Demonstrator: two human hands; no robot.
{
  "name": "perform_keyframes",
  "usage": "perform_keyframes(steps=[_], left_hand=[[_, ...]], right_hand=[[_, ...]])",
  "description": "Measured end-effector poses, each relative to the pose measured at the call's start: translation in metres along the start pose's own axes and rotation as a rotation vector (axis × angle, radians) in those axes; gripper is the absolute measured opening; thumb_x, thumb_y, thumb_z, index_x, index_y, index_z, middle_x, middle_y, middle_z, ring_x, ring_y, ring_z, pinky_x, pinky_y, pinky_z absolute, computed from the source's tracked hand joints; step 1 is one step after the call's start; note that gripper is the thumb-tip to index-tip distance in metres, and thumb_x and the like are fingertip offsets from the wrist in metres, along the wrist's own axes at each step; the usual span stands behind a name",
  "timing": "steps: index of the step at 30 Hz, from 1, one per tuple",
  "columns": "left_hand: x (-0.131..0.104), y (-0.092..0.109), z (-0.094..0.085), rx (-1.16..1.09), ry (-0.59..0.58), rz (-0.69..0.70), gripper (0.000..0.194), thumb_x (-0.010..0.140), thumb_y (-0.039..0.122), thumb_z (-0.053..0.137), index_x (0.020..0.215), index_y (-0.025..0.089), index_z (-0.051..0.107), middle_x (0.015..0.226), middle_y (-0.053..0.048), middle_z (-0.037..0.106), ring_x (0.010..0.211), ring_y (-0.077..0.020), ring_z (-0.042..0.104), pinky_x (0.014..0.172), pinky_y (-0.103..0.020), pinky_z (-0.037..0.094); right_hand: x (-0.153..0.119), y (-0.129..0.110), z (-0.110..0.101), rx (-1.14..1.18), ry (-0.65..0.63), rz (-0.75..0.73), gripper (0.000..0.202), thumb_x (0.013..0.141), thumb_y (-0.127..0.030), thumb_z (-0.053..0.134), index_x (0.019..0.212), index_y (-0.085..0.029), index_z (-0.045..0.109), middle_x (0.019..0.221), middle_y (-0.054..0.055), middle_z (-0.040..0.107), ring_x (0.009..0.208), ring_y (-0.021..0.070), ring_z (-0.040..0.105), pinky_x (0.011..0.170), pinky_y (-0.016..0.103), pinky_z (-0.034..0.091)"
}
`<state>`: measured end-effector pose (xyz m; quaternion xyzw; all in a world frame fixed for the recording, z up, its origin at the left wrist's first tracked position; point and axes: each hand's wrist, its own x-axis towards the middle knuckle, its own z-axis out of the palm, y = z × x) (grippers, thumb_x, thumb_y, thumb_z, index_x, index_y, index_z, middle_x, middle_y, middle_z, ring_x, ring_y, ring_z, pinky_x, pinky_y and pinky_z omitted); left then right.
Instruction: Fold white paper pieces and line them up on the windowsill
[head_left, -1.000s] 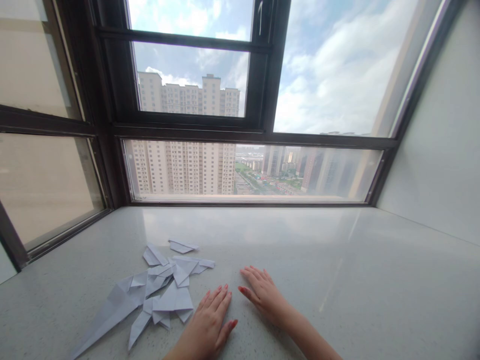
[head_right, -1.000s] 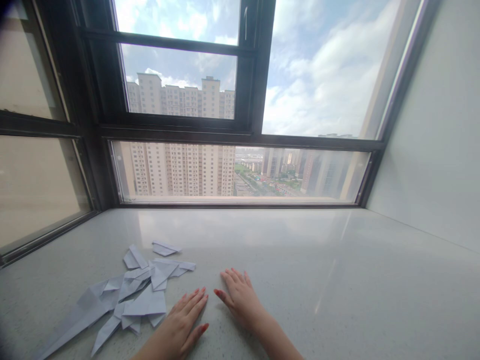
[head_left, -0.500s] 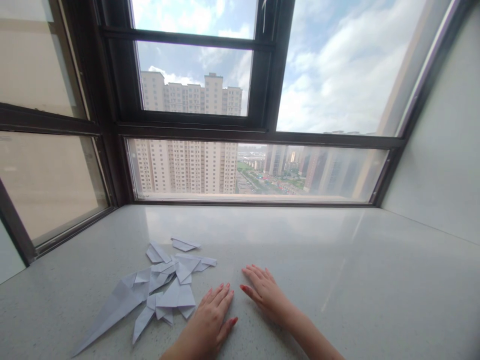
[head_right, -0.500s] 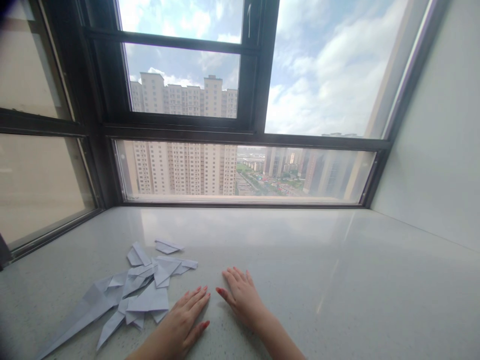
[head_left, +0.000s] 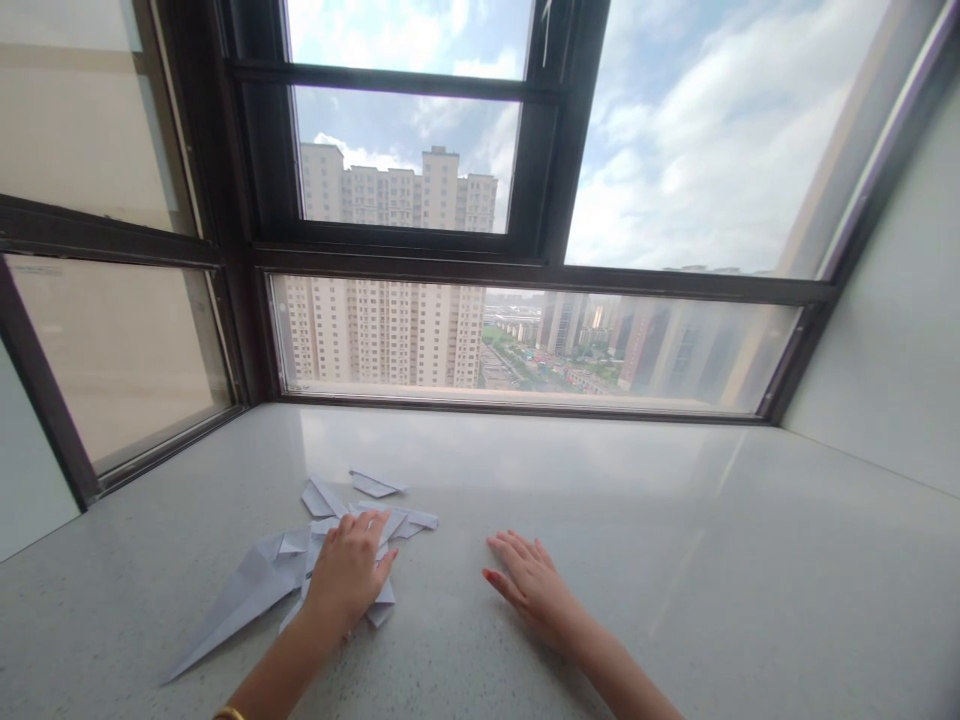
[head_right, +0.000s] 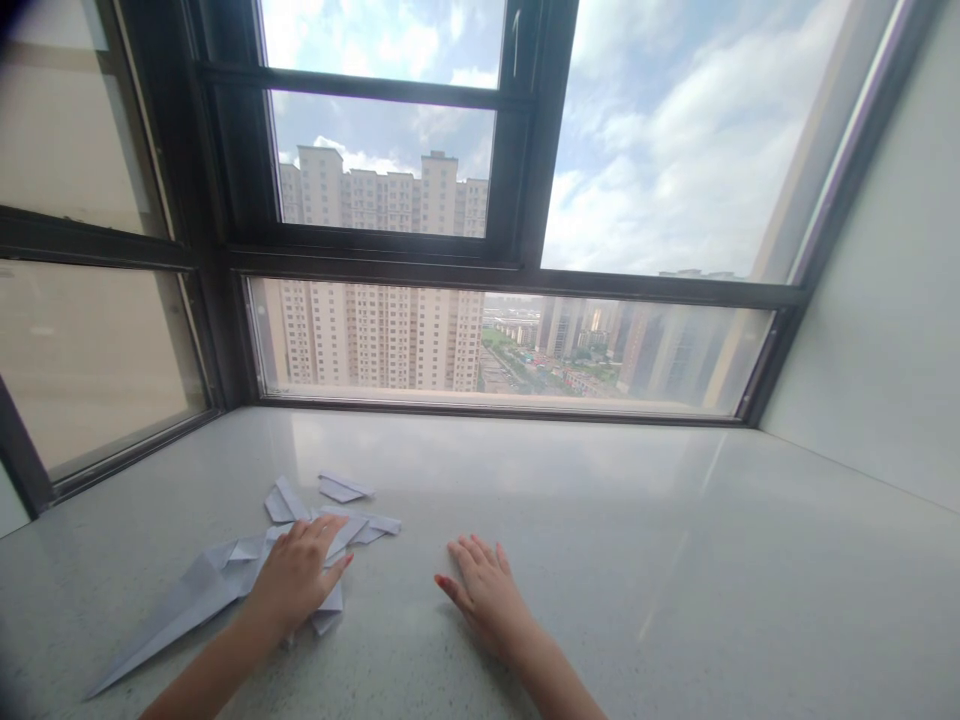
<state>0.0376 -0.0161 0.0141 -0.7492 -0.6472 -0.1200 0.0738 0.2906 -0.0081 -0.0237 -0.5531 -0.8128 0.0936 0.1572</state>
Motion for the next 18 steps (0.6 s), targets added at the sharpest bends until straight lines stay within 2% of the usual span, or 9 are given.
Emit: perform_keyframes(steps=[3,6,10,13,18], left_hand=[[0.001,-0.002,0.006,-0.014,-0.143,0.016,0.057,0.066,0.016,0.044,0.122,0.015,0.043,0.129,-0.01,0.042,0.117,-0.0262,0.037,0.094,-0.039,0.027],[0.001,-0.002,0.011,0.002,-0.18,0.036,0.066,0.06,0.01,0.041,0.125,0.013,0.039,0.133,-0.01,0.037,0.123,-0.0252,0.028,0.099,-0.039,0.02],[0.001,-0.005,0.015,0.031,-0.123,0.07,0.065,0.06,0.004,0.037,0.125,0.014,0.04,0.133,-0.008,0.037,0.124,-0.0224,0.027,0.101,-0.039,0.017],[0.001,-0.009,0.021,0.015,-0.088,0.074,0.061,0.064,0.002,0.035,0.124,0.015,0.041,0.129,-0.008,0.044,0.12,-0.0212,0.035,0.099,-0.04,0.023],[0.004,-0.013,0.024,-0.031,0.067,0.128,0.042,0.073,0.003,0.038,0.111,0.014,0.053,0.11,-0.012,0.059,0.104,-0.0218,0.051,0.089,-0.038,0.036]], right_hand=[[0.0,-0.002,-0.002,0.053,0.043,-0.02,0.053,0.084,-0.052,0.027,0.12,-0.018,0.045,0.123,0.011,0.049,0.117,0.0257,0.038,0.098,0.047,0.022],[0.001,-0.007,-0.006,0.143,0.111,-0.09,0.045,0.085,-0.047,0.031,0.116,-0.018,0.048,0.115,0.011,0.055,0.108,0.0225,0.046,0.094,0.04,0.031],[0.0,-0.014,-0.01,0.232,0.164,-0.152,0.038,0.086,-0.042,0.035,0.112,-0.019,0.05,0.11,0.01,0.057,0.103,0.0215,0.049,0.09,0.037,0.035],[-0.003,-0.018,-0.013,0.292,0.178,-0.161,0.036,0.085,-0.041,0.037,0.11,-0.019,0.052,0.108,0.01,0.058,0.102,0.0219,0.05,0.089,0.037,0.037],[-0.01,-0.038,-0.012,0.509,0.161,-0.17,0.036,0.082,-0.043,0.041,0.108,-0.021,0.054,0.107,0.01,0.058,0.102,0.0218,0.05,0.09,0.036,0.036]])
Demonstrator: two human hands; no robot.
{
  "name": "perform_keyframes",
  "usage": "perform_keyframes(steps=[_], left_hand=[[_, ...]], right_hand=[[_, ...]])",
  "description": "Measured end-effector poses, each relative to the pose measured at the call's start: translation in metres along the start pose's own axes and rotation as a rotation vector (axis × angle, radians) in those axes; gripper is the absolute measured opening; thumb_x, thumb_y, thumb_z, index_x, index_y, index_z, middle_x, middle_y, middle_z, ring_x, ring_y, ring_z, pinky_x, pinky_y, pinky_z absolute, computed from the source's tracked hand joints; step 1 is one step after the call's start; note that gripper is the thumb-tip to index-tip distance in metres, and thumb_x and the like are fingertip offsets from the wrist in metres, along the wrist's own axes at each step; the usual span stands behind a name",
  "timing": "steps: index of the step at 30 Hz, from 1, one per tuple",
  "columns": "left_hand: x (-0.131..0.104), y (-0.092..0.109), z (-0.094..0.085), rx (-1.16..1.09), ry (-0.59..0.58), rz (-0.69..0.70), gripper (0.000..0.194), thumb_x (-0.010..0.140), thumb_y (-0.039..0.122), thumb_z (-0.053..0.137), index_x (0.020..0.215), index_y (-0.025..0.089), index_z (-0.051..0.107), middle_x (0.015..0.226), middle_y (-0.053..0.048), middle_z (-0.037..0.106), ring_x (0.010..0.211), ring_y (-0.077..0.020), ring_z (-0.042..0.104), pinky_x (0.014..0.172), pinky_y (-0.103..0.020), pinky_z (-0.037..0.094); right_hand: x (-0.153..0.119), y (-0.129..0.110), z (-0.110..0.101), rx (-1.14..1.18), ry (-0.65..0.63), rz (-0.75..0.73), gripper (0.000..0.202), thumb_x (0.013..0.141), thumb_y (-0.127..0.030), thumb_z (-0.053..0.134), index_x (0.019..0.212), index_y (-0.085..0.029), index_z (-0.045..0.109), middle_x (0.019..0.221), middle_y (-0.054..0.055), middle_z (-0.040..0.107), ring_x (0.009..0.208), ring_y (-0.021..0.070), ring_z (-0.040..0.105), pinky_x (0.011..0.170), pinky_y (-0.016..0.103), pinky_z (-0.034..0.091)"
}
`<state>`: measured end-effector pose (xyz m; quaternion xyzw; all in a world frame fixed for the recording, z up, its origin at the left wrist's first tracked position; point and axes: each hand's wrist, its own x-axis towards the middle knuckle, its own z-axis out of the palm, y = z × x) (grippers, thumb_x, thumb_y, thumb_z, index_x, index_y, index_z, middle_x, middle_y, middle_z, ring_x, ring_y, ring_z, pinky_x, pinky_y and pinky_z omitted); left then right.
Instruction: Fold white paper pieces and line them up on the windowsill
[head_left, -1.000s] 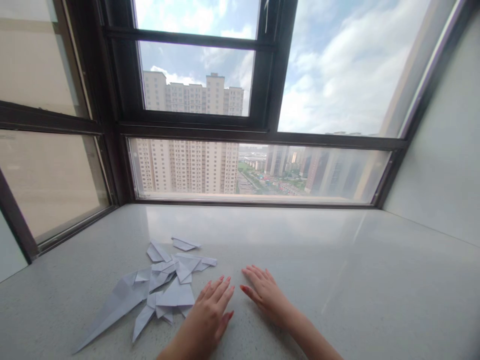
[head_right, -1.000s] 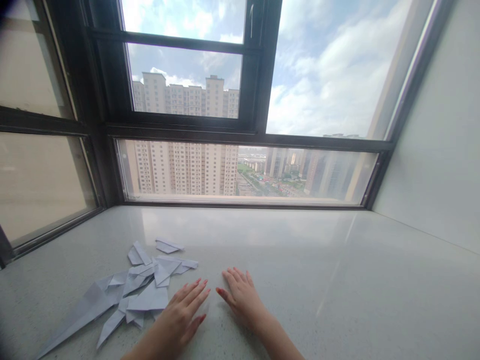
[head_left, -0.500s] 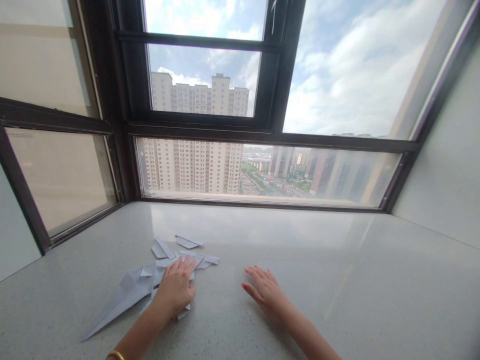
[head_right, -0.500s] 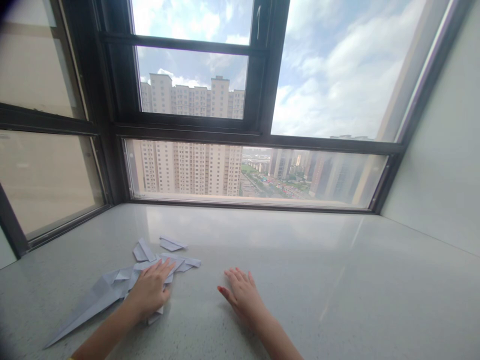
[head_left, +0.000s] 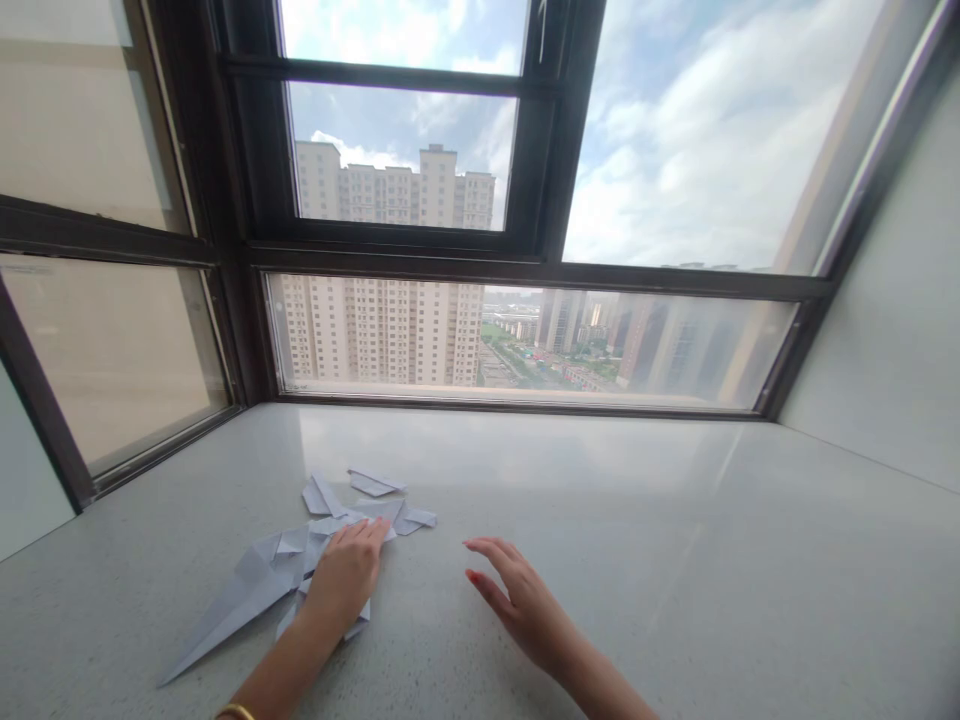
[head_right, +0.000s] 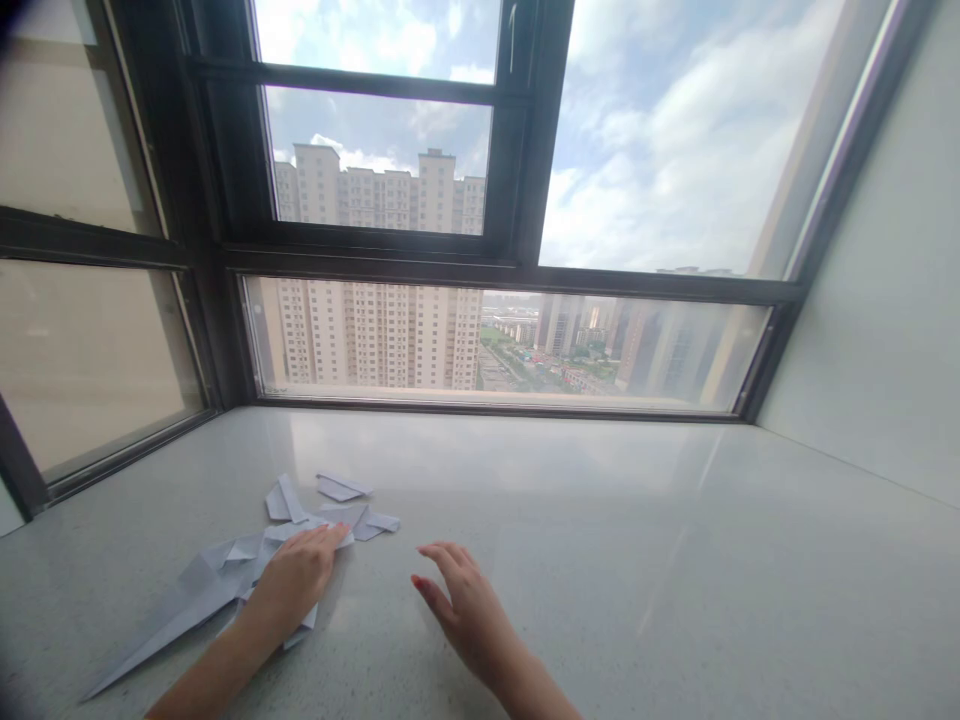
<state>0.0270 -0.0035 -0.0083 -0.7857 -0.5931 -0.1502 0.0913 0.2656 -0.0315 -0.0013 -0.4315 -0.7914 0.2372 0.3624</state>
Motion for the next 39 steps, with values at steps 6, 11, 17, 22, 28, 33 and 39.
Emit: perform_keyframes(steps=[6,11,17,22,28,33,39], left_hand=[[-0.001,0.024,-0.015,-0.084,0.32,0.219,0.03,0.083,0.011,0.037,0.108,0.015,0.053,0.101,-0.009,0.063,0.094,-0.0196,0.056,0.081,-0.035,0.041],[-0.018,0.062,-0.014,-0.215,0.297,0.551,0.023,0.084,0.017,0.041,0.101,0.017,0.056,0.09,-0.005,0.067,0.085,-0.018,0.059,0.073,-0.031,0.044],[-0.015,0.056,-0.022,-0.254,0.045,0.39,0.026,0.086,0.032,0.037,0.1,0.021,0.055,0.094,-0.004,0.064,0.088,-0.0183,0.056,0.076,-0.029,0.042],[-0.003,0.02,-0.03,0.055,-0.001,-0.15,0.028,0.084,0.031,0.035,0.089,0.014,0.057,0.088,-0.011,0.059,0.085,-0.025,0.054,0.073,-0.036,0.041],[-0.005,0.01,-0.02,0.161,-0.131,-0.296,0.033,0.081,0.034,0.04,0.102,0.011,0.051,0.097,-0.015,0.056,0.09,-0.0273,0.055,0.07,-0.034,0.042],[-0.003,0.011,-0.015,0.015,-0.193,-0.345,0.034,0.08,0.029,0.042,0.108,0.009,0.047,0.1,-0.016,0.057,0.089,-0.0263,0.057,0.069,-0.034,0.042],[0.006,0.008,-0.017,-0.8,-0.002,-0.426,0.03,0.074,0.027,0.049,0.1,0.013,0.054,0.1,-0.01,0.06,0.091,-0.0242,0.054,0.08,-0.033,0.037]], right_hand=[[0.003,-0.01,0.032,0.755,0.003,0.373,0.059,0.067,-0.065,0.047,0.098,-0.016,0.056,0.084,0.01,0.062,0.078,0.0213,0.059,0.069,0.036,0.046],[0.007,-0.003,0.038,1.122,0.027,0.457,0.048,0.059,-0.057,0.062,0.08,-0.014,0.059,0.071,0.004,0.062,0.065,0.0161,0.059,0.06,0.029,0.047],[0.005,0.011,0.032,1.05,0.041,0.417,0.039,0.053,-0.045,0.072,0.074,-0.013,0.061,0.058,0.001,0.061,0.051,0.0134,0.055,0.049,0.026,0.046],[0.005,0.009,0.027,0.962,0.03,0.438,0.045,0.049,-0.049,0.072,0.075,-0.013,0.059,0.055,0.001,0.061,0.047,0.0141,0.055,0.046,0.028,0.048],[0.001,0.016,0.021,0.893,0.093,0.45,0.046,0.049,-0.051,0.071,0.072,-0.013,0.058,0.055,0.002,0.061,0.046,0.013,0.055,0.044,0.024,0.044],[-0.001,0.012,0.021,0.833,0.129,0.458,0.045,0.051,-0.053,0.068,0.07,-0.013,0.057,0.05,0.0,0.059,0.045,0.0133,0.054,0.045,0.023,0.042],[0.002,0.013,0.02,0.824,0.124,0.444,0.046,0.053,-0.055,0.066,0.071,-0.014,0.055,0.052,-0.001,0.057,0.041,0.012,0.051,0.043,0.026,0.045]])
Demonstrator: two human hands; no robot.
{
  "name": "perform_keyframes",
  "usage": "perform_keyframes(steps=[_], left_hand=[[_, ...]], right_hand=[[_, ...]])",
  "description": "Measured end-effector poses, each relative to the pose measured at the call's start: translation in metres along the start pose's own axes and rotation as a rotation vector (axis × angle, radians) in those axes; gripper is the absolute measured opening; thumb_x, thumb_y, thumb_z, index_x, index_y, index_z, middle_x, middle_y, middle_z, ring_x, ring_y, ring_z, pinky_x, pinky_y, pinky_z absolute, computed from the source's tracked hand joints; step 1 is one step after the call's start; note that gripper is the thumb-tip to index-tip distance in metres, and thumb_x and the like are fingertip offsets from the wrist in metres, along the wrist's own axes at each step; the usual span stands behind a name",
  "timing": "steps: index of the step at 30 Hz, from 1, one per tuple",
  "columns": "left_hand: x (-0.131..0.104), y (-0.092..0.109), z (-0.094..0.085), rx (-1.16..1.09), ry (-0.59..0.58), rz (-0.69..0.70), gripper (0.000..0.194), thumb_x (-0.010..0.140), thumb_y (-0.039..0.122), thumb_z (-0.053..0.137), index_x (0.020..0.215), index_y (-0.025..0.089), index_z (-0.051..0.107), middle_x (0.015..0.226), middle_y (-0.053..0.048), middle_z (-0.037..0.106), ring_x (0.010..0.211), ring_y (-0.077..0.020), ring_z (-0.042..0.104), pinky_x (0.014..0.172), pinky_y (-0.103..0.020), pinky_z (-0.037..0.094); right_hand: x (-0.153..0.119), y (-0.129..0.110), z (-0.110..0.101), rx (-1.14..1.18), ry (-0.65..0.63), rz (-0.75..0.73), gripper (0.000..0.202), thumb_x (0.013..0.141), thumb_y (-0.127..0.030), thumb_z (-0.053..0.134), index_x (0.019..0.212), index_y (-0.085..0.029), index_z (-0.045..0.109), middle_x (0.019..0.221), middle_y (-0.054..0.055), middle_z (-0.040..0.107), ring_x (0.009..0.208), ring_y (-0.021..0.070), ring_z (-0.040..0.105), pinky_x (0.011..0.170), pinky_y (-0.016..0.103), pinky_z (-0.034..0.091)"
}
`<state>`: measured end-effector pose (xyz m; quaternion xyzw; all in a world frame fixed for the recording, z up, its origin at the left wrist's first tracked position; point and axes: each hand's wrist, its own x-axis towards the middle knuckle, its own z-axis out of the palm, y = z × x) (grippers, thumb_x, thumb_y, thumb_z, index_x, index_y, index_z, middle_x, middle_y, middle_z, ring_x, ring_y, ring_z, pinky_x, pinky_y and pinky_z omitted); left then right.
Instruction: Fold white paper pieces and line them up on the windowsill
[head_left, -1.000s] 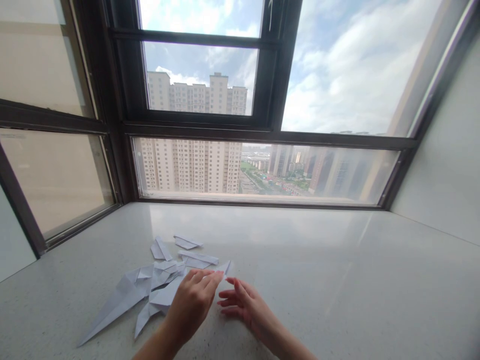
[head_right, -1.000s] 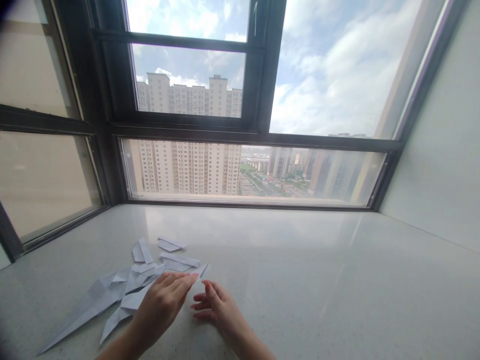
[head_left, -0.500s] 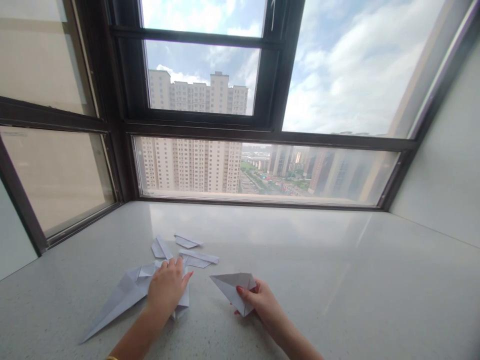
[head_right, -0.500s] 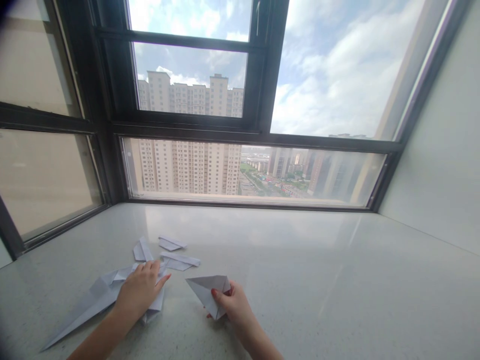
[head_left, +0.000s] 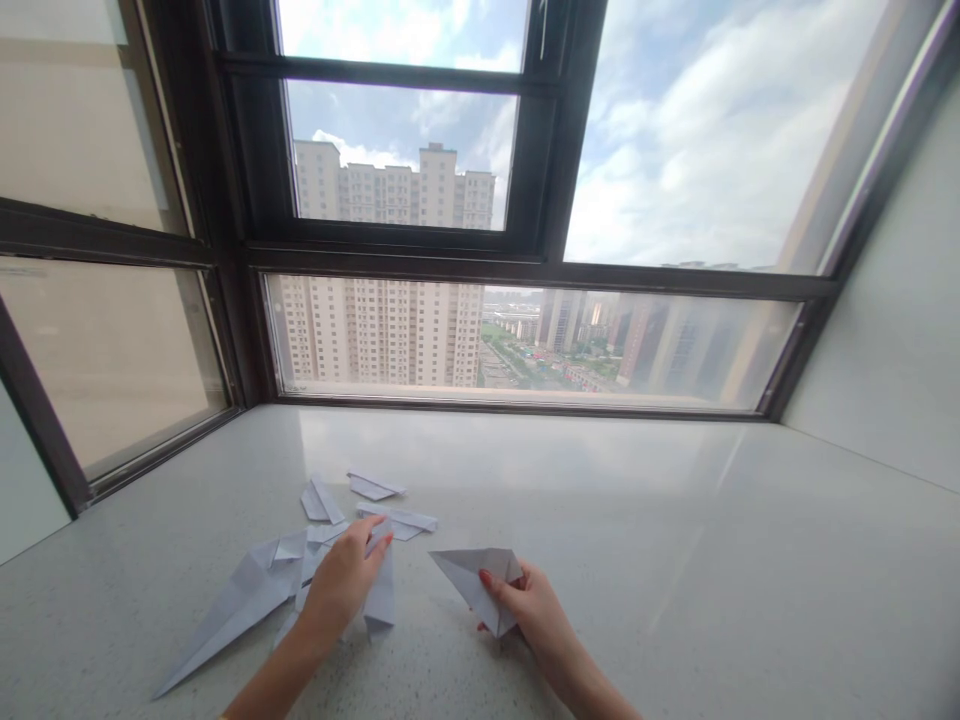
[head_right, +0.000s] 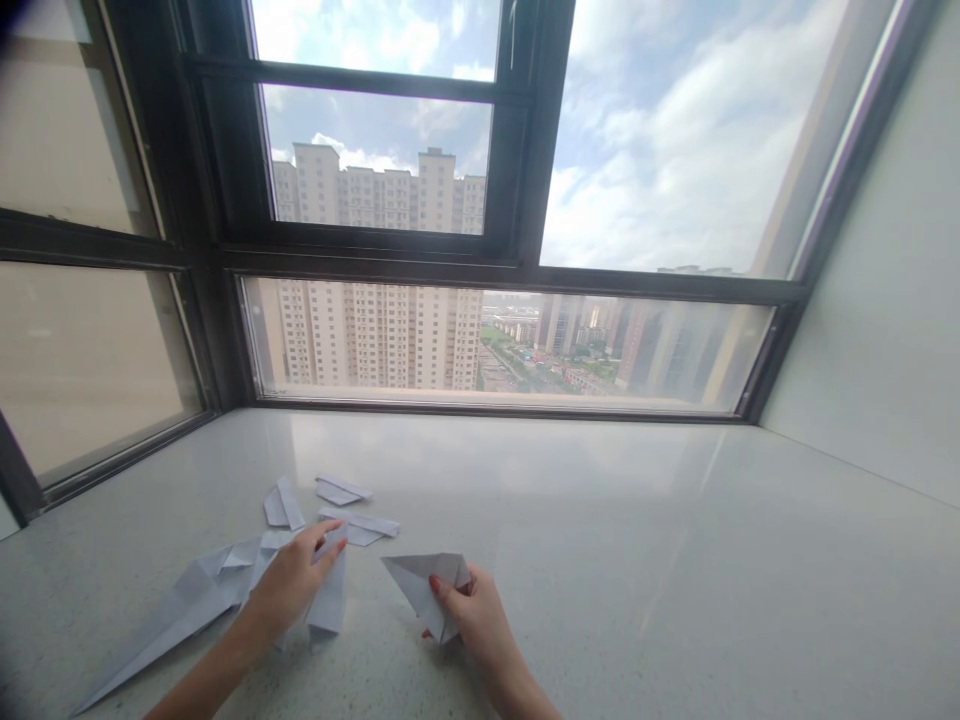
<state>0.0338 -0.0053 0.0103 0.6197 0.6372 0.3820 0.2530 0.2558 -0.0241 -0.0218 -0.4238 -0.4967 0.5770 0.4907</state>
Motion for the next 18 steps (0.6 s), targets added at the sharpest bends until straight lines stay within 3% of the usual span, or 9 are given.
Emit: perform_keyframes(steps=[4,8,13,18], left_hand=[[0.003,0.001,0.006,-0.318,-0.054,-0.031,0.035,0.072,0.046,0.048,0.082,0.014,0.059,0.074,-0.003,0.063,0.07,-0.0187,0.057,0.063,-0.026,0.042],[0.001,-0.001,0.018,-0.522,-0.09,-0.116,0.042,0.068,0.054,0.049,0.084,0.016,0.054,0.073,-0.001,0.063,0.066,-0.0155,0.059,0.054,-0.022,0.044],[-0.008,0.001,0.027,-0.758,-0.147,-0.229,0.034,0.067,0.046,0.057,0.084,0.018,0.048,0.078,-0.002,0.062,0.067,-0.0147,0.063,0.061,-0.026,0.049],[-0.016,0.003,0.034,-0.865,-0.163,-0.277,0.029,0.067,0.035,0.065,0.079,0.019,0.044,0.076,-0.001,0.062,0.07,-0.0133,0.064,0.071,-0.027,0.051]], right_hand=[[0.002,-0.003,-0.004,-0.024,0.053,-0.02,0.045,0.055,-0.056,0.064,0.071,-0.015,0.056,0.05,-0.002,0.054,0.04,0.0116,0.048,0.038,0.024,0.042],[0.001,-0.008,-0.006,-0.047,0.125,-0.04,0.044,0.056,-0.056,0.062,0.068,-0.015,0.057,0.048,-0.003,0.052,0.037,0.0095,0.043,0.034,0.021,0.036],[0.001,-0.008,-0.008,-0.04,0.24,-0.118,0.045,0.057,-0.058,0.061,0.066,-0.015,0.054,0.042,-0.005,0.047,0.033,0.007,0.036,0.03,0.019,0.029],[0.001,-0.008,-0.007,0.033,0.175,-0.171,0.043,0.06,-0.055,0.062,0.071,-0.014,0.054,0.045,-0.003,0.052,0.035,0.0086,0.043,0.031,0.019,0.032]])
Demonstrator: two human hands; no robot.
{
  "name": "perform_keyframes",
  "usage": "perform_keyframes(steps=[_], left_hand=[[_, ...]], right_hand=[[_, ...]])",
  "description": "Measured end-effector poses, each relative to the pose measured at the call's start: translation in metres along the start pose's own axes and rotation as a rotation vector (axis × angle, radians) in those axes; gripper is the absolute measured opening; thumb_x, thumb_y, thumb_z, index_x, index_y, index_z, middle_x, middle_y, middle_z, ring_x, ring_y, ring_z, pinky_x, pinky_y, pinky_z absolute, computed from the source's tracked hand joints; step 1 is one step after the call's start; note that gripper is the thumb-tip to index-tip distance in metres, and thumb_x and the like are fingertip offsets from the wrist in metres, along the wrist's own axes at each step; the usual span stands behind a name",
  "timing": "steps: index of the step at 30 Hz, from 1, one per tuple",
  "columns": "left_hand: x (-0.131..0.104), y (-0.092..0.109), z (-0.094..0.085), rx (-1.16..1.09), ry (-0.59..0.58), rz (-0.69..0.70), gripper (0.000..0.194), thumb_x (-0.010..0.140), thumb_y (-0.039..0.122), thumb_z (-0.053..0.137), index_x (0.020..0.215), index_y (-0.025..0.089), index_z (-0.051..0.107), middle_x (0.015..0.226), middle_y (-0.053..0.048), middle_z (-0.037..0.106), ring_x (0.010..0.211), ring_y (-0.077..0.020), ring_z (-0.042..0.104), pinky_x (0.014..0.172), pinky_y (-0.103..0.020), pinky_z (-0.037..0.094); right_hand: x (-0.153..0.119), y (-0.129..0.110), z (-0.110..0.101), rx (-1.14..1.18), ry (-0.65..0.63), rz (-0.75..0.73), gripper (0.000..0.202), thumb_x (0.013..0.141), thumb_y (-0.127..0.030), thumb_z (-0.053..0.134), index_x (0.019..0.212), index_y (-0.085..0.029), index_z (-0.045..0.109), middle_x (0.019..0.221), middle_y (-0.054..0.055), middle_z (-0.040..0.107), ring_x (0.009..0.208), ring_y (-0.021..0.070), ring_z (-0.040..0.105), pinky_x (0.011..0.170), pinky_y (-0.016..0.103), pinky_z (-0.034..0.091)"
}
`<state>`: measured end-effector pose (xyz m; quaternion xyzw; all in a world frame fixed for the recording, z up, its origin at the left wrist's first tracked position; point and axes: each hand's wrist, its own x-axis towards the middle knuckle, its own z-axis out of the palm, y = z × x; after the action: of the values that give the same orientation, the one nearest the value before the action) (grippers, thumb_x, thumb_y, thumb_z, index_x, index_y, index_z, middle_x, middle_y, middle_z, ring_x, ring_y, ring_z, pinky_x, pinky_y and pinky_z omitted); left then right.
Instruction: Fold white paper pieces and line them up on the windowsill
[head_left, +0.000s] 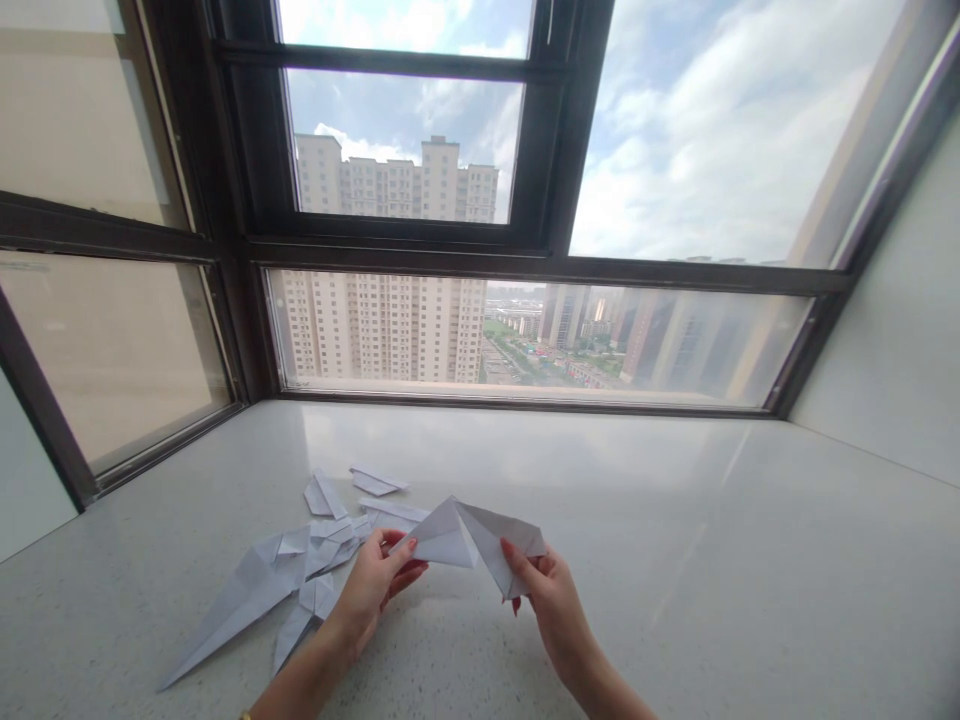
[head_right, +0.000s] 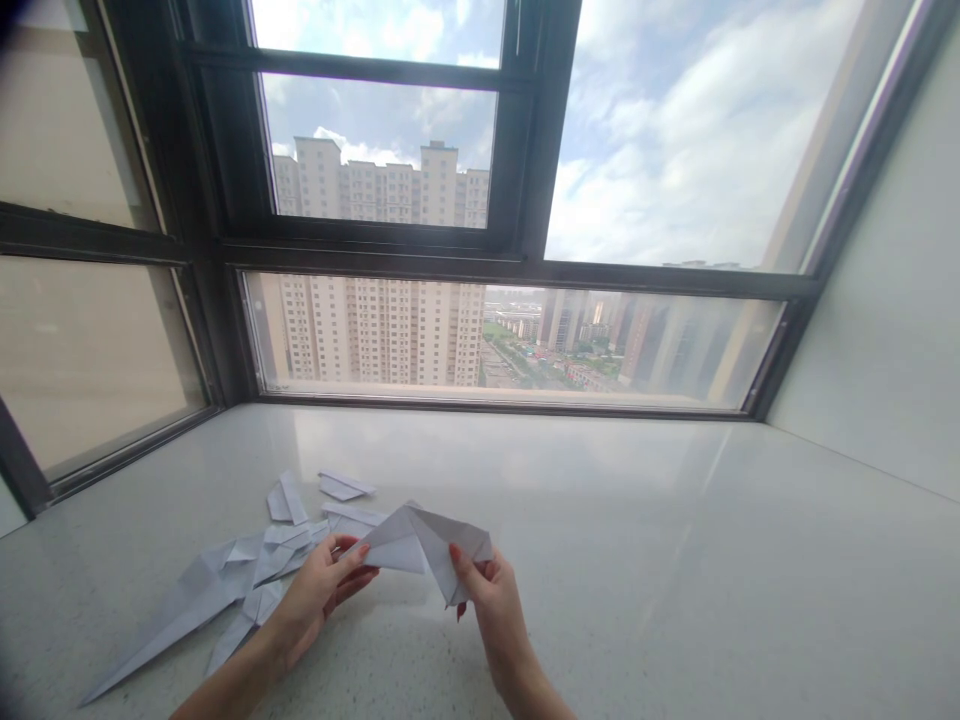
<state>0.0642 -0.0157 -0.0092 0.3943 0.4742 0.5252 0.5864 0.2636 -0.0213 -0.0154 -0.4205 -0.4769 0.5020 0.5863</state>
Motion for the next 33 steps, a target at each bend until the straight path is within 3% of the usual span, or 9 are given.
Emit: perform_keyframes(steps=[6,11,15,21,26,33], left_hand=[[-0.002,-0.002,0.005,-0.044,-0.053,-0.074,0.038,0.061,0.035,0.071,0.085,0.018,0.047,0.077,-0.002,0.065,0.069,-0.0162,0.065,0.066,-0.026,0.053],[0.0,-0.007,0.006,-0.039,-0.174,-0.078,0.046,0.057,0.037,0.073,0.092,0.015,0.053,0.079,-0.005,0.067,0.076,-0.0182,0.064,0.071,-0.028,0.051],[0.001,-0.014,0.007,-0.055,-0.236,-0.106,0.046,0.052,0.035,0.075,0.089,0.014,0.058,0.079,-0.004,0.067,0.075,-0.0178,0.064,0.073,-0.029,0.048],[-0.004,-0.009,0.009,-0.039,-0.434,-0.213,0.04,0.055,0.028,0.069,0.092,0.014,0.063,0.085,-0.006,0.066,0.083,-0.0201,0.061,0.076,-0.03,0.046],[-0.007,-0.004,0.011,-0.106,-0.442,-0.196,0.04,0.053,0.016,0.051,0.091,0.012,0.064,0.083,-0.007,0.066,0.079,-0.0177,0.06,0.08,-0.031,0.043],[-0.003,-0.01,0.01,-0.089,-0.481,-0.195,0.041,0.059,0.028,0.053,0.094,0.01,0.063,0.083,-0.009,0.065,0.079,-0.0199,0.059,0.082,-0.034,0.04]], right_hand=[[-0.001,0.001,0.002,-0.065,-0.045,0.054,0.047,0.056,-0.058,0.063,0.07,-0.013,0.059,0.043,-0.002,0.054,0.031,0.0086,0.042,0.028,0.019,0.03],[0.0,0.0,0.003,-0.112,-0.055,0.086,0.048,0.054,-0.058,0.063,0.07,-0.013,0.062,0.045,-0.002,0.055,0.03,0.0067,0.037,0.027,0.018,0.024],[-0.001,0.0,0.005,-0.102,-0.122,0.072,0.045,0.056,-0.056,0.063,0.071,-0.014,0.063,0.048,-0.001,0.057,0.037,0.0106,0.044,0.033,0.02,0.03],[0.0,0.006,-0.001,-0.14,-0.17,0.03,0.039,0.06,-0.051,0.064,0.072,-0.014,0.063,0.063,0.003,0.066,0.06,0.0196,0.058,0.052,0.026,0.041],[0.002,0.008,-0.005,-0.212,-0.206,0.029,0.041,0.061,-0.052,0.062,0.071,-0.012,0.063,0.067,0.005,0.067,0.064,0.0213,0.058,0.055,0.027,0.041],[0.003,0.01,-0.005,-0.309,-0.204,0.022,0.048,0.061,-0.057,0.059,0.071,-0.011,0.063,0.067,0.006,0.066,0.064,0.0213,0.058,0.053,0.025,0.04]])
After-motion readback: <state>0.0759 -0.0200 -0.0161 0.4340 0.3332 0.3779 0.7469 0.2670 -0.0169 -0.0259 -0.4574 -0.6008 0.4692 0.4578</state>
